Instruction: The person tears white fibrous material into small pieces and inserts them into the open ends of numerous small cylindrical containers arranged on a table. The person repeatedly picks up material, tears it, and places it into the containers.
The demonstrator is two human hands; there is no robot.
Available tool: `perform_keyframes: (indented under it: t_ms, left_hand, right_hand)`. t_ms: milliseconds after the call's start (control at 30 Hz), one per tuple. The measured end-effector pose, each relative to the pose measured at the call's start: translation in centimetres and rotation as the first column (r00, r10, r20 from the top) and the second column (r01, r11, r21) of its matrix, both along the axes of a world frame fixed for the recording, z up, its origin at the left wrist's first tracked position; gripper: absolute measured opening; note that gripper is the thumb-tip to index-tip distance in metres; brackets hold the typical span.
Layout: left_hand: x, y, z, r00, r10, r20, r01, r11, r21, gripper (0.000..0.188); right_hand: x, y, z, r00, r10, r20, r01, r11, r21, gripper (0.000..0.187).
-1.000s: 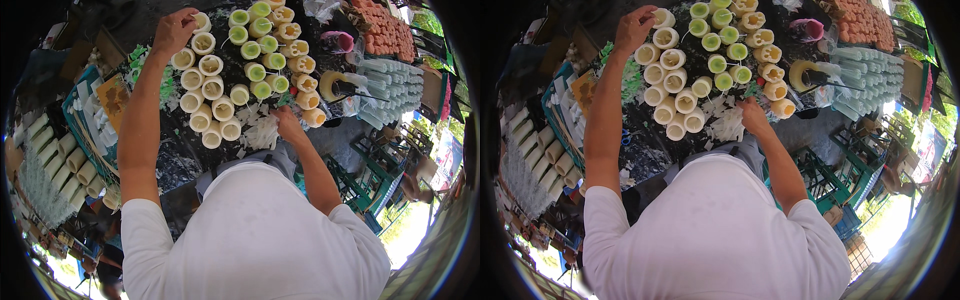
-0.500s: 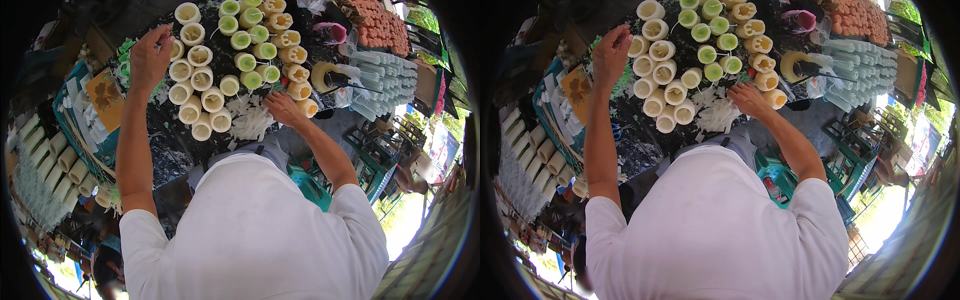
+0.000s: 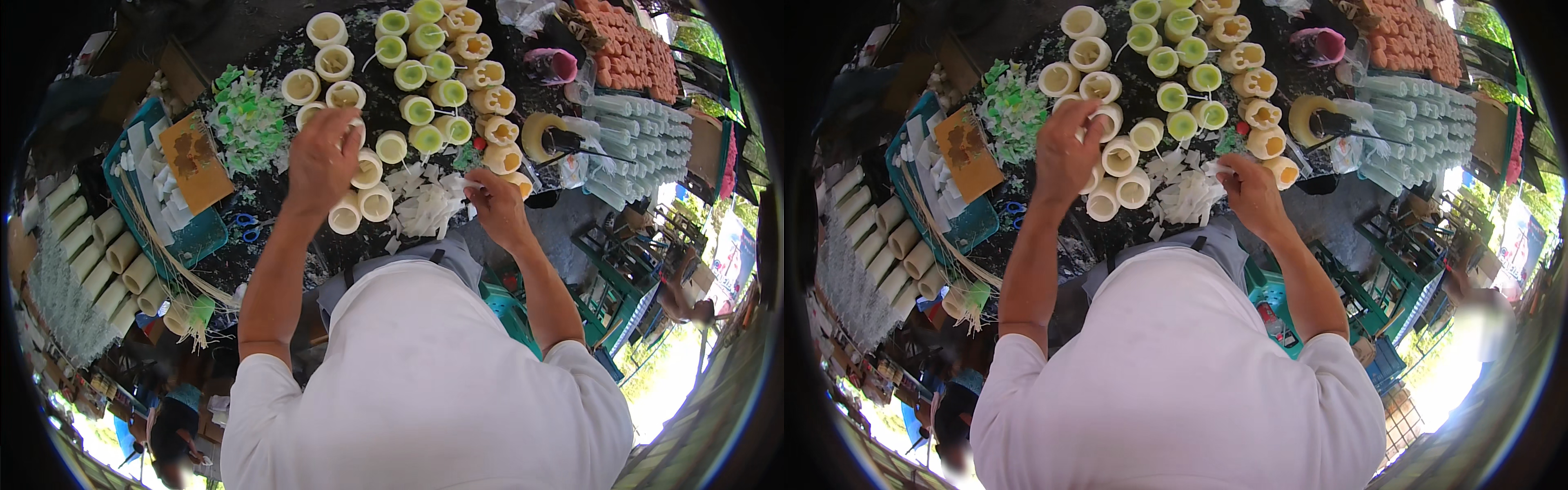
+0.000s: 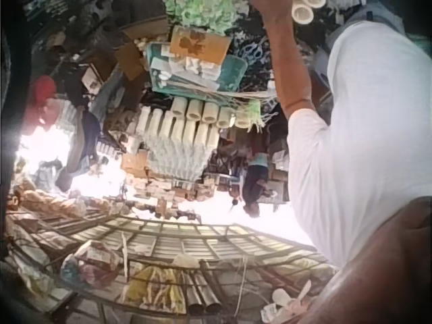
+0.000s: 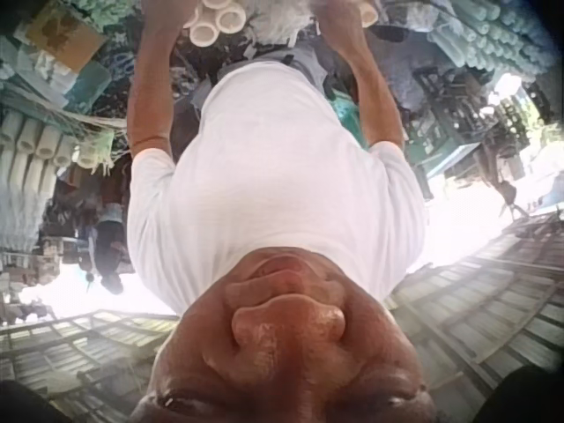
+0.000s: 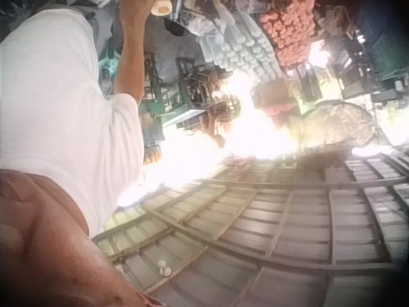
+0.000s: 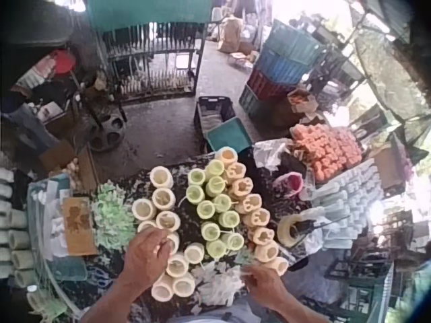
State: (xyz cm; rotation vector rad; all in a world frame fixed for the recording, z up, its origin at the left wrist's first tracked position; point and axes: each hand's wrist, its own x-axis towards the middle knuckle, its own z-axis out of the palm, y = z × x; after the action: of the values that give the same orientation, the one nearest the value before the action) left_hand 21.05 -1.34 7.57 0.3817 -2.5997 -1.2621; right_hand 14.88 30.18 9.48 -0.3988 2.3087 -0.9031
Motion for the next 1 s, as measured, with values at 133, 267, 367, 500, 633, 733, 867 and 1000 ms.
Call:
perform_keyframes:
  t_ms: [133, 267, 367, 500, 633, 733, 867, 1000]
  left_hand:
    - [-5.8, -9.7, -2.5, 0.999, 0.035, -0.007, -0.035, 0.918, -0.394, 0.027]
    - [-11.5, -14.0, -5.3, 0.974, -0.204, -0.099, 0.109, 0.805, -0.583, 0.024]
    - [-14.2, -16.3, -7.0, 0.920, -0.313, 0.236, 0.391, 0.692, -0.607, 0.019]
    - [-16.2, -16.4, -6.3, 0.902, -0.312, 0.299, 0.422, 0.784, -0.456, 0.016]
    - [-18.3, -16.9, -6.0, 0.889, -0.378, 0.260, 0.437, 0.869, -0.231, 0.022]
    - [-20.4, -17.5, -7.2, 0.852, -0.431, 0.298, 0.505, 0.826, -0.249, 0.024]
    - [-23.2, -16.3, -4.8, 0.745, -0.468, 0.475, 0.637, 0.712, -0.297, 0.022]
    - [-23.9, -14.5, -4.2, 0.757, -0.402, 0.515, 0.594, 0.751, -0.287, 0.020]
  right_hand:
    - [-1.0, -3.6, 1.2, 0.983, -0.059, -0.172, 0.046, 0.996, -0.078, 0.027]
    - [-2.9, -9.9, 1.8, 0.965, -0.178, -0.193, 0.129, 0.962, -0.240, 0.023]
    - [-5.5, -15.0, 0.4, 0.951, -0.209, -0.230, 0.115, 0.924, -0.365, 0.024]
    - [-9.2, -21.0, -2.9, 0.897, -0.240, -0.372, 0.001, 0.842, -0.539, 0.019]
    - [-10.5, -24.5, -6.2, 0.837, -0.224, -0.499, -0.051, 0.876, -0.479, 0.012]
    - [-10.6, -27.2, -7.8, 0.714, -0.225, -0.664, -0.124, 0.892, -0.435, 0.006]
    - [-11.7, -28.5, -9.7, 0.530, -0.175, -0.830, -0.181, 0.933, -0.312, 0.013]
    - [-11.4, -29.5, -9.7, 0.564, -0.113, -0.818, -0.163, 0.956, -0.245, 0.007]
